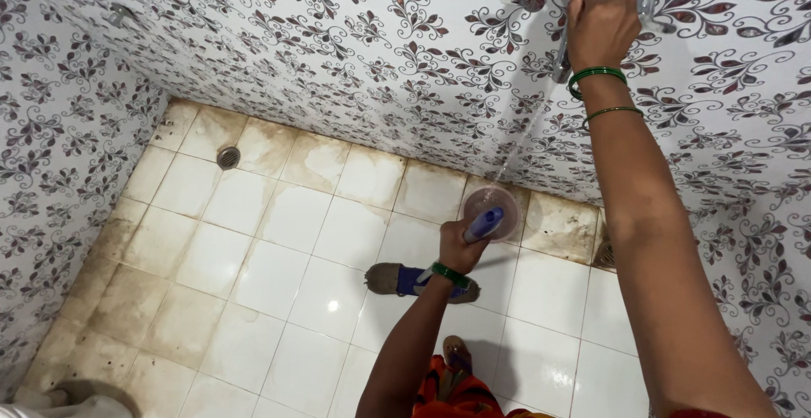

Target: The person mops a tiled floor in a bathroom by dipping a mop into a bucket of water and repeatedly scrubbing the tile surfaces and corners.

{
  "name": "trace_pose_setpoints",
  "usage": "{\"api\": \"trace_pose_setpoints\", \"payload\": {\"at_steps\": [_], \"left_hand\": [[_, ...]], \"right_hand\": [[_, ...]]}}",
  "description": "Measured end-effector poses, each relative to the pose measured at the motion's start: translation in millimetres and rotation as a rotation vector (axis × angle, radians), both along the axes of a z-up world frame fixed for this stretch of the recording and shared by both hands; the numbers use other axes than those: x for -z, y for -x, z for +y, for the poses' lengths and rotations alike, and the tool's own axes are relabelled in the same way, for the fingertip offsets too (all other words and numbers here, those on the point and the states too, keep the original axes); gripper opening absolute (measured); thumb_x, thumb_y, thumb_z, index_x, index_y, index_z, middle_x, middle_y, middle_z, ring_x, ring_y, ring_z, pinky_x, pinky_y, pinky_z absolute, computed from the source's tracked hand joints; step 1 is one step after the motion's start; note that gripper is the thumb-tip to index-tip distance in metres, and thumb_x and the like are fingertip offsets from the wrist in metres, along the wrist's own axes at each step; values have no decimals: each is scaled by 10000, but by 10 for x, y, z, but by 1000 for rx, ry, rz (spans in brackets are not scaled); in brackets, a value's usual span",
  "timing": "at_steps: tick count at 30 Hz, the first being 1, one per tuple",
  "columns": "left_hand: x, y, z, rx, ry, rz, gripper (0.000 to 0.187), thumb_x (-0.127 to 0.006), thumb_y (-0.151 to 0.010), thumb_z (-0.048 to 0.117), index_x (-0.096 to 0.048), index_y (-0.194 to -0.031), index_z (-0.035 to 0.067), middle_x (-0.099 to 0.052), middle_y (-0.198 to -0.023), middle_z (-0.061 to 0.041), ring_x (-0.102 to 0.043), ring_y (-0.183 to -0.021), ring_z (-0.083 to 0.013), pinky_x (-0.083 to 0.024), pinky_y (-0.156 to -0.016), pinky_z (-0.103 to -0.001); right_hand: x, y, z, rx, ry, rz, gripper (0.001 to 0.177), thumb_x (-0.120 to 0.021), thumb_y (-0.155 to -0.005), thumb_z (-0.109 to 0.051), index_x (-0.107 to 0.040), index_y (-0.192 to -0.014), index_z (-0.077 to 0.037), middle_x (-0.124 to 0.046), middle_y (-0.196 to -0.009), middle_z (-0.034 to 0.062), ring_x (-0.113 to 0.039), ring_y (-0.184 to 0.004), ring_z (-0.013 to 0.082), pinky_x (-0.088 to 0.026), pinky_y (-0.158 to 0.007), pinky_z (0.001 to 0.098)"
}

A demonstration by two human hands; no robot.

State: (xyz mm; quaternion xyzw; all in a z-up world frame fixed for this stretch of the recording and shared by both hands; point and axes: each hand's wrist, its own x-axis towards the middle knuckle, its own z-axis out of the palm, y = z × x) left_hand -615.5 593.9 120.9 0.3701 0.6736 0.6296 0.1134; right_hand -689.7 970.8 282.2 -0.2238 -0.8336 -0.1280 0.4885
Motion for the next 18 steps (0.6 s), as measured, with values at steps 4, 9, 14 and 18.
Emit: {"api": "trace_pose_setpoints", "payload": {"at_steps": [4, 9, 14, 18], "left_hand": [[24, -7, 85, 14, -3, -11, 159, -737, -788, 157, -670, -748, 19, -658, -628, -127, -647, -534, -252, -500, -534, -355], [37, 32, 207, 15, 53, 16, 197, -755, -788, 156, -669, -712, -3, -648, -621, -148, -633, -523, -271, -487, -527, -366], [59, 73, 268, 12, 84, -82, 140, -708, -749, 136, -680, -736, -1, -666, -614, -149, -654, -524, -261, -523, -537, -356], [96, 58, 318, -3, 105, -47, 225, -775, -752, 162, -661, -661, -10, -637, -565, -156, -637, -486, -268, -498, -500, -362]], "right_hand": [[-18, -2, -35, 10, 35, 6, 208, -805, -955, -176, -785, -1108, -37, -562, -988, 96, -606, -855, 257, -517, -641, 412], [-32, -24, -64, -6, 25, -7, 247, -805, -934, -176, -772, -1127, -26, -572, -1021, 96, -612, -909, 264, -542, -681, 409], [-53, -38, 16, -10, -118, -101, 253, -816, -907, -197, -739, -1074, -23, -598, -1079, 117, -622, -954, 279, -556, -690, 401], [-36, -40, 89, -34, -136, -193, 195, -781, -945, -162, -716, -1001, 13, -589, -1047, 99, -618, -949, 273, -568, -726, 387]]}}
